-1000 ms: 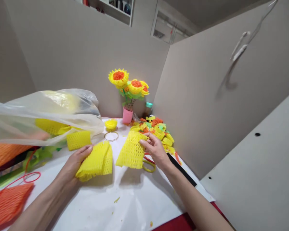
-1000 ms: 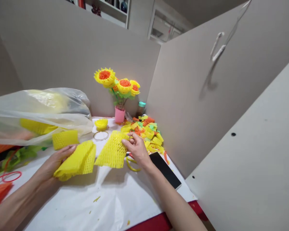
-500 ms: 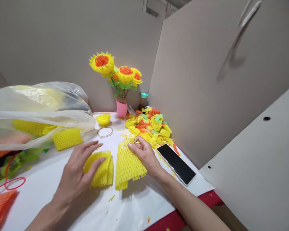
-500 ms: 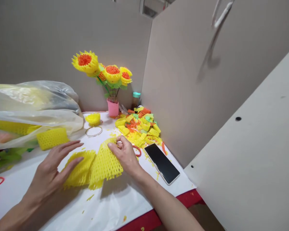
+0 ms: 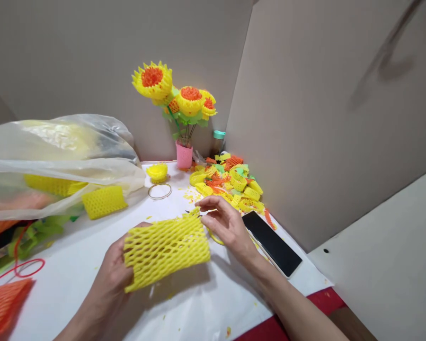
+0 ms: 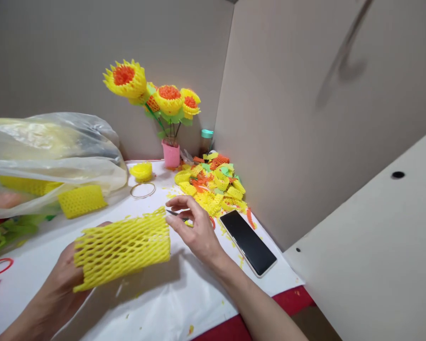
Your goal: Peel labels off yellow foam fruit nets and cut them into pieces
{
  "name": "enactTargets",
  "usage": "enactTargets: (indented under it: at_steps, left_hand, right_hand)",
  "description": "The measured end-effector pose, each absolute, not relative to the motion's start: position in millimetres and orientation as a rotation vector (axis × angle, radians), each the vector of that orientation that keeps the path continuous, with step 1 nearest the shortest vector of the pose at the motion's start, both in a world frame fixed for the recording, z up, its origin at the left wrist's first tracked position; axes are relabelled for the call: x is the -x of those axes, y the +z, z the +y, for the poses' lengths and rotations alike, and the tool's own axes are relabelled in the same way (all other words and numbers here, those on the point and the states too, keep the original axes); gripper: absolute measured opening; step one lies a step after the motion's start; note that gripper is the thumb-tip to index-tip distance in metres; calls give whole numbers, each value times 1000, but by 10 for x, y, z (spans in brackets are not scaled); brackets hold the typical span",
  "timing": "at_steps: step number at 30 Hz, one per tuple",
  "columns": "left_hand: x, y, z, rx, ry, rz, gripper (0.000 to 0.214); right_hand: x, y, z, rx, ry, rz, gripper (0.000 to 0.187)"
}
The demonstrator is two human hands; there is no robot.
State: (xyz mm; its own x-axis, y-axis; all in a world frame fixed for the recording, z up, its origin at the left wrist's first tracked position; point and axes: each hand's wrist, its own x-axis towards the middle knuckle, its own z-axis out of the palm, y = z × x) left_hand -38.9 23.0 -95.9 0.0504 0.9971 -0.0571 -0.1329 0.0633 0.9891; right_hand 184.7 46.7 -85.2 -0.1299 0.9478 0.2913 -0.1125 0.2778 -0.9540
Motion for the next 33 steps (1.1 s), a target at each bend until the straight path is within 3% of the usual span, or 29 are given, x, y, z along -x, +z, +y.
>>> enactTargets:
  at_steps: [8, 15, 20, 23, 28, 33]
  left_hand:
    - [361, -886, 301, -1014, 1307, 1133, 15]
    - [420, -974, 261, -1162, 1588, 1233, 28]
    - [341, -1018, 168, -1263, 1789, 1183, 22]
    - [324, -1054, 140, -1349, 1839, 1147, 35]
    - [386, -1069, 187, -1558, 1895, 1151, 44]
    - [422, -1011, 232, -1695, 1900, 1195, 35]
  right_hand:
    - [-1806, -904, 368, 749, 1212, -1499, 36]
    - [-1785, -881, 257, 614, 1131, -1592, 47]
    - [-1746, -874, 251, 754, 1026, -1745, 47]
    - [-1715, -889, 265, 872, 1052, -1791, 54]
    - [-1724, -915, 291, 865, 1036, -1859, 28]
    - [-1754, -886, 262, 787, 1053, -1889, 24]
